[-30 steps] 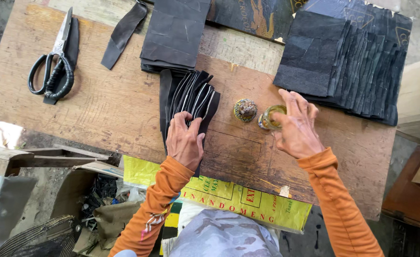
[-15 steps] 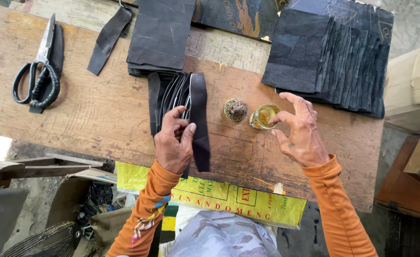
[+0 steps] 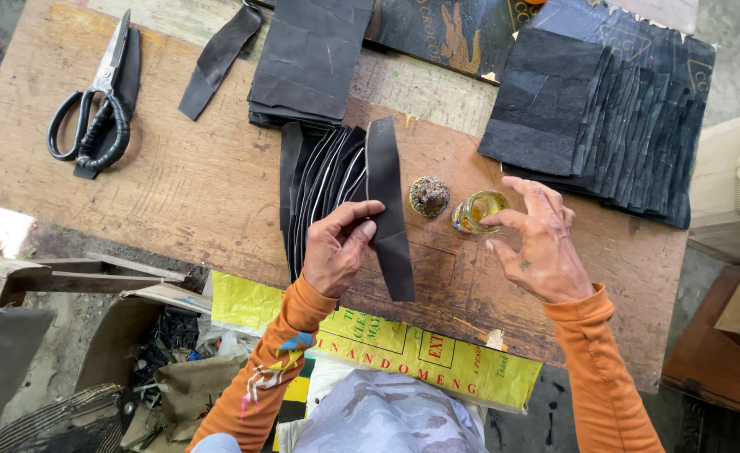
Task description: The person repeatedly picks up black rectangular material pieces from a stack on a wooden table. They dip a finger into a small glass jar containing a yellow liquid and apply it to the surface of the material. After application, the person places the treated piece onto a separate stack on the table.
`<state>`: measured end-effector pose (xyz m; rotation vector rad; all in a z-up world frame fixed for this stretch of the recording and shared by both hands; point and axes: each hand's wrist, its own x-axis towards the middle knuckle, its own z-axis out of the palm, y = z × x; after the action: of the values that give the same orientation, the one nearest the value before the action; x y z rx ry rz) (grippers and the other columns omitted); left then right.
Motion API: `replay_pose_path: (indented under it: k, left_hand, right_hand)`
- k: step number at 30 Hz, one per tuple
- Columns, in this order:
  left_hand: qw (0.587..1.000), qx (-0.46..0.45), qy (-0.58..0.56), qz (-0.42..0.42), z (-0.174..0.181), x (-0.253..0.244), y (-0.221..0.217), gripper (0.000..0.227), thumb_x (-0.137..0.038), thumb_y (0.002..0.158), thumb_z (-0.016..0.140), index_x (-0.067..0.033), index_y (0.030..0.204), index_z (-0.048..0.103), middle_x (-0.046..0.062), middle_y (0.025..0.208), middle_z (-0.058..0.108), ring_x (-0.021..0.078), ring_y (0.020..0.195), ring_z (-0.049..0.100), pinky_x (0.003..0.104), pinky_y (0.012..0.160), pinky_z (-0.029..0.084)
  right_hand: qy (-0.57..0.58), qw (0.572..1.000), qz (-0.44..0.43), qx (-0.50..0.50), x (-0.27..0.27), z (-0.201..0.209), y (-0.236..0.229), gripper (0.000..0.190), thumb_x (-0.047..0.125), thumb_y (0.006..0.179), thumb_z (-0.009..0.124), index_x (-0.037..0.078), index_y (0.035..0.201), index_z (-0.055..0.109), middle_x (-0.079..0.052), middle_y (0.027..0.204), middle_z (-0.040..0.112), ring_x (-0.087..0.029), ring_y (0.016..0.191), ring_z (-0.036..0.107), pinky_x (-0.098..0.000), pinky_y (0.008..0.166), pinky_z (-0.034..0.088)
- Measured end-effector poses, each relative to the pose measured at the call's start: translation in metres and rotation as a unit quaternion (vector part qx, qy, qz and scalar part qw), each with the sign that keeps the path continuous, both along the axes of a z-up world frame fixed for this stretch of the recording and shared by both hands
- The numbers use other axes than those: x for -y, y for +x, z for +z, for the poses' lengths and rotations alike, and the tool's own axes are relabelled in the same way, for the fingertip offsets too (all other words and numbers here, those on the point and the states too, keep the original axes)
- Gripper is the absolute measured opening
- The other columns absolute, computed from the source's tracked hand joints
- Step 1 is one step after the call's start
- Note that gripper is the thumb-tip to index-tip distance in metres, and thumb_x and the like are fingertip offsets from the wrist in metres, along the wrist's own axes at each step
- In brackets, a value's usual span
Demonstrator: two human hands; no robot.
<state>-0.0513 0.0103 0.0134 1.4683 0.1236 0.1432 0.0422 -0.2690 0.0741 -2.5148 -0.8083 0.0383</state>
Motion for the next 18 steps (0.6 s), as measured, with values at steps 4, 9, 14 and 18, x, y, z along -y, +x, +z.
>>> replay_pose_path:
  k: [4,9,14,18]
  left_hand:
    - [0.995,0.072,0.044,-0.045,0.012,0.003,0.001,0.044,0.018,0.09,0.054,0.0046,0.131,0.063,0.008,0.117,0.062,0.01,0.098,0.063,0.022,0.086,0.054]
    - [0.97,0.157,0.187,-0.015,0.034,0.01,0.001,0.046,0.015,0.08,0.067,0.002,0.124,0.067,0.011,0.116,0.062,0.0181,0.105,0.068,0.025,0.094,0.057]
    - [0.907,0.231,0.346,0.067,0.054,0.021,0.002,0.033,-0.004,0.077,0.083,-0.0104,0.107,0.07,0.018,0.119,0.059,0.0328,0.111,0.06,0.036,0.092,0.05]
    - [0.979,0.063,-0.17,-0.092,0.062,0.035,0.002,0.055,0.001,0.097,0.068,-0.0034,0.148,0.046,0.012,0.132,0.062,0.018,0.119,0.065,0.031,0.105,0.055]
  right_hand:
    - [-0.01,1.0,-0.007,0.006,-0.001,0.0,0.0,0.028,0.011,0.067,0.084,0.013,0.093,0.076,-0.012,0.146,0.053,-0.031,0.139,0.041,-0.0473,0.112,0.029]
    - [-0.015,1.0,0.0,0.018,-0.004,-0.005,0.002,0.029,0.011,0.065,0.086,0.013,0.092,0.075,-0.011,0.141,0.055,-0.031,0.138,0.042,-0.0485,0.111,0.029]
    - [0.011,0.999,-0.028,0.023,-0.007,-0.009,-0.001,0.025,0.01,0.065,0.086,0.01,0.087,0.072,-0.012,0.139,0.058,-0.032,0.137,0.046,-0.0479,0.111,0.031]
    - [0.151,0.985,-0.049,0.068,-0.01,-0.006,-0.007,0.023,0.01,0.081,0.081,0.008,0.099,0.067,-0.014,0.146,0.056,-0.031,0.14,0.052,-0.0484,0.122,0.039]
